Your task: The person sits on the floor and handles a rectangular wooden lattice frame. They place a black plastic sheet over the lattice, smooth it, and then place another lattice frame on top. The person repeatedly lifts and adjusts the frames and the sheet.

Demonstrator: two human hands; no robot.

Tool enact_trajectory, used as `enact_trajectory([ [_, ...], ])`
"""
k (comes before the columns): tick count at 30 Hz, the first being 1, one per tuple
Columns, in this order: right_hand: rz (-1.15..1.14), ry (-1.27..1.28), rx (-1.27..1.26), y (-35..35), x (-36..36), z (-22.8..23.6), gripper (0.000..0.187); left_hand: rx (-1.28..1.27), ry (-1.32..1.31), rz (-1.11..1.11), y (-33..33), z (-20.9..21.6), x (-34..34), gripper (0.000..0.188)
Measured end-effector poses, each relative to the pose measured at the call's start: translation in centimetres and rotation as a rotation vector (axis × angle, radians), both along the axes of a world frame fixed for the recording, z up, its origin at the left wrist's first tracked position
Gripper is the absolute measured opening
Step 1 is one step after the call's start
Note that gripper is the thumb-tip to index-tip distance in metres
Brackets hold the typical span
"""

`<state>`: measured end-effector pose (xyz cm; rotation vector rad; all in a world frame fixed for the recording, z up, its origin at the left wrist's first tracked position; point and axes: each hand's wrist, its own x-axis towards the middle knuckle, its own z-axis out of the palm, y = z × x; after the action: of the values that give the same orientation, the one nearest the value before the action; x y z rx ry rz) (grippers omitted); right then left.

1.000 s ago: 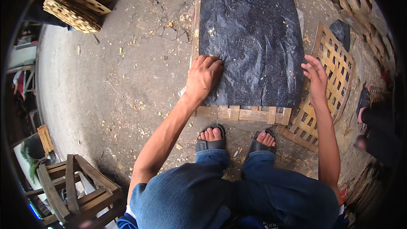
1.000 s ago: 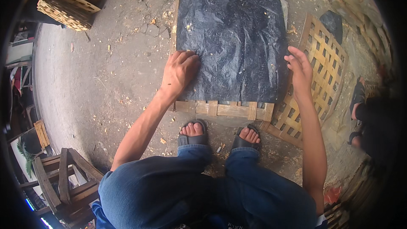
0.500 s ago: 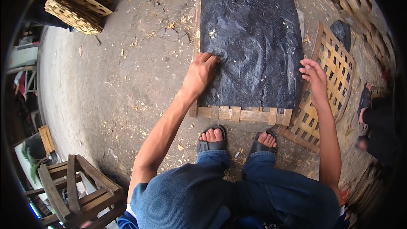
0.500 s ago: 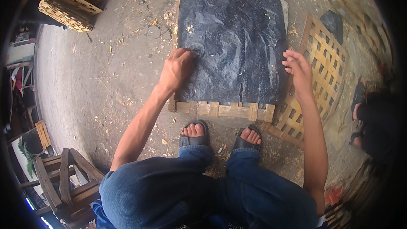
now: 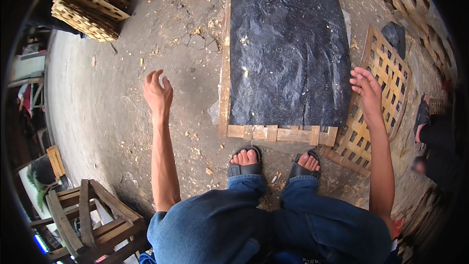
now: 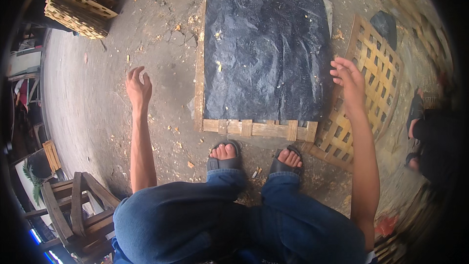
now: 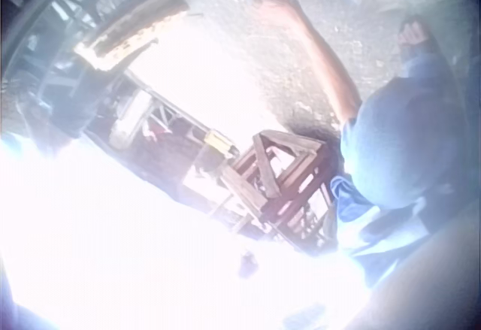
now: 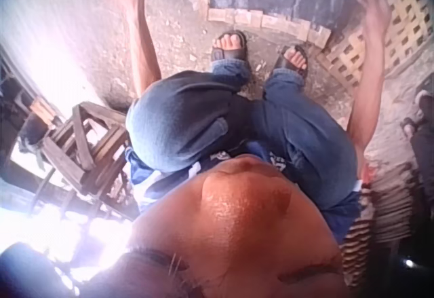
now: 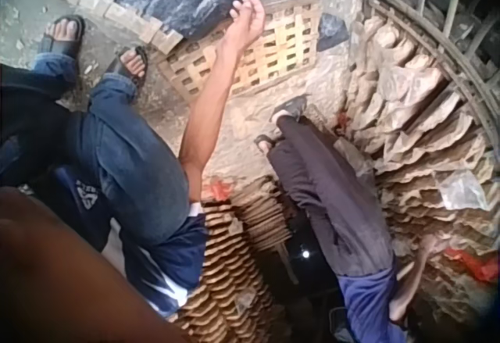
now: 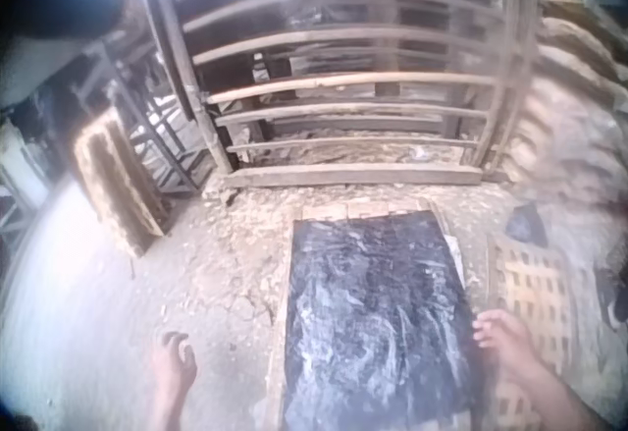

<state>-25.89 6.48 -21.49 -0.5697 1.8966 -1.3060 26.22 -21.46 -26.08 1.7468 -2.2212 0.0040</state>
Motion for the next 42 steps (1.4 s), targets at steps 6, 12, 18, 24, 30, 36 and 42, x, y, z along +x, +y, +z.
enact_trajectory([
  [6,-0.012,-0.011,0.018,-0.6,0.4,0.1,0.029,0.066,0.030,-0.576,6.2,3.3,-13.2,0.053],
  [12,0.043,-0.001,-0.007,-0.6,1.8,-0.3,0.028,-0.070,0.096,-0.609,7.2,1.6,-16.2,0.048],
  [18,0.039,0.009,0.042,0.2,1.7,-0.8,0.028,-0.088,0.195,-0.590,7.1,0.4,-16.3,0.030],
  [24,0.068,-0.011,0.009,-0.4,1.8,-0.7,0.028,-0.168,0.100,-0.679,5.8,0.8,-16.9,0.018],
  [30,0.061,-0.015,-0.009,-0.8,2.3,-0.4,0.029,-0.202,0.053,-0.692,5.2,0.4,-17.2,0.016],
  [36,0.002,0.012,0.002,0.6,0.5,-0.3,0.029,0.429,0.949,-0.015,1.3,1.7,-12.7,0.013],
  [42,-0.018,0.005,0.037,0.9,-0.7,-1.6,0.028,-0.142,-0.292,0.004,-0.6,0.6,-3.4,0.039],
])
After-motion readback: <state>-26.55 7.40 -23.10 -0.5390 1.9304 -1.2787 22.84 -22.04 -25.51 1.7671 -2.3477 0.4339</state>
